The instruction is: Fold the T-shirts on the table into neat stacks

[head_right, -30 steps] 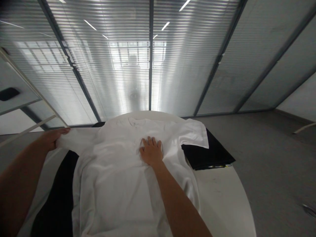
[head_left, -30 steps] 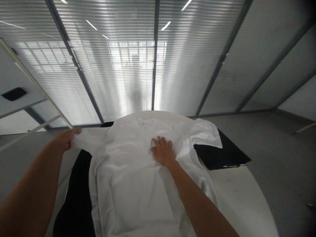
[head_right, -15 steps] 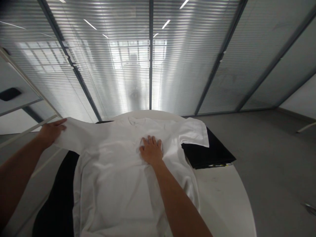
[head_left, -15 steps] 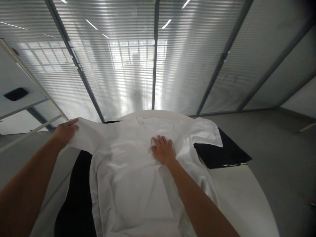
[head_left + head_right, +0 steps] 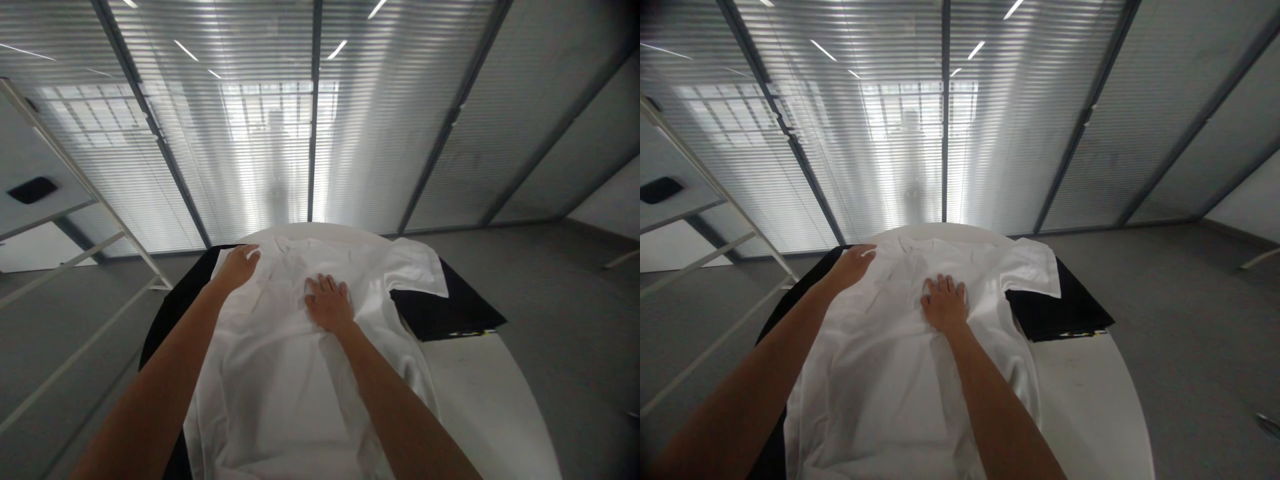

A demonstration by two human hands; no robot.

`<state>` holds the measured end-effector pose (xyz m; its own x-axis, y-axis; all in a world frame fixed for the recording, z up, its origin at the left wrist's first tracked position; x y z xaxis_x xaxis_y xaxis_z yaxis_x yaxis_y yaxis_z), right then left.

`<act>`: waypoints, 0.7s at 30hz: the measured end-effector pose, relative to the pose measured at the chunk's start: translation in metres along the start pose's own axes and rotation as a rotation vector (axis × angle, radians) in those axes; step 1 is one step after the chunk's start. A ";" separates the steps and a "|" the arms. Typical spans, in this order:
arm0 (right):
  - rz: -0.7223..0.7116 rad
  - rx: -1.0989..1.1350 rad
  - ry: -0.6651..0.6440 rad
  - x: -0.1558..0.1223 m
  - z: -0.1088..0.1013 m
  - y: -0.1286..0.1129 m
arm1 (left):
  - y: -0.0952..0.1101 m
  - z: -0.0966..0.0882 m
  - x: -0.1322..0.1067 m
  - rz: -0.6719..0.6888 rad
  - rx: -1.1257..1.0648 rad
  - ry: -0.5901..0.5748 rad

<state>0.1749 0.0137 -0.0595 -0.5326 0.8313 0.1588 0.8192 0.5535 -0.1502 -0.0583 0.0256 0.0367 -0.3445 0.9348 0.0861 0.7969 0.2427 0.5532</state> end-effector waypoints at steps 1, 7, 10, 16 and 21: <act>0.002 0.006 0.002 0.000 0.000 0.000 | -0.007 0.009 -0.002 0.017 0.056 0.029; 0.000 0.016 0.021 0.000 0.000 0.001 | -0.067 0.060 -0.017 -0.041 0.511 -0.011; 0.003 0.021 0.004 0.000 0.002 0.001 | -0.074 0.064 -0.020 -0.045 0.520 -0.003; -0.009 0.043 0.019 0.000 0.001 0.001 | -0.056 0.054 -0.022 0.004 0.530 0.086; 0.012 0.063 0.020 -0.001 -0.001 0.001 | -0.005 0.044 -0.044 0.081 0.492 0.259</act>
<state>0.1765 0.0139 -0.0590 -0.5177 0.8373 0.1759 0.8102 0.5458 -0.2135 -0.0251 -0.0053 -0.0065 -0.3336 0.8763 0.3476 0.9421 0.3231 0.0898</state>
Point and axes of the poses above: each hand's wrist, its own x-axis towards the middle knuckle, its own z-axis out of the palm, y = z × x, the point moved 9 cm from there along x, towards the middle knuckle, and after that the axes turned 13 degrees about -z, right-handed, at the moved point
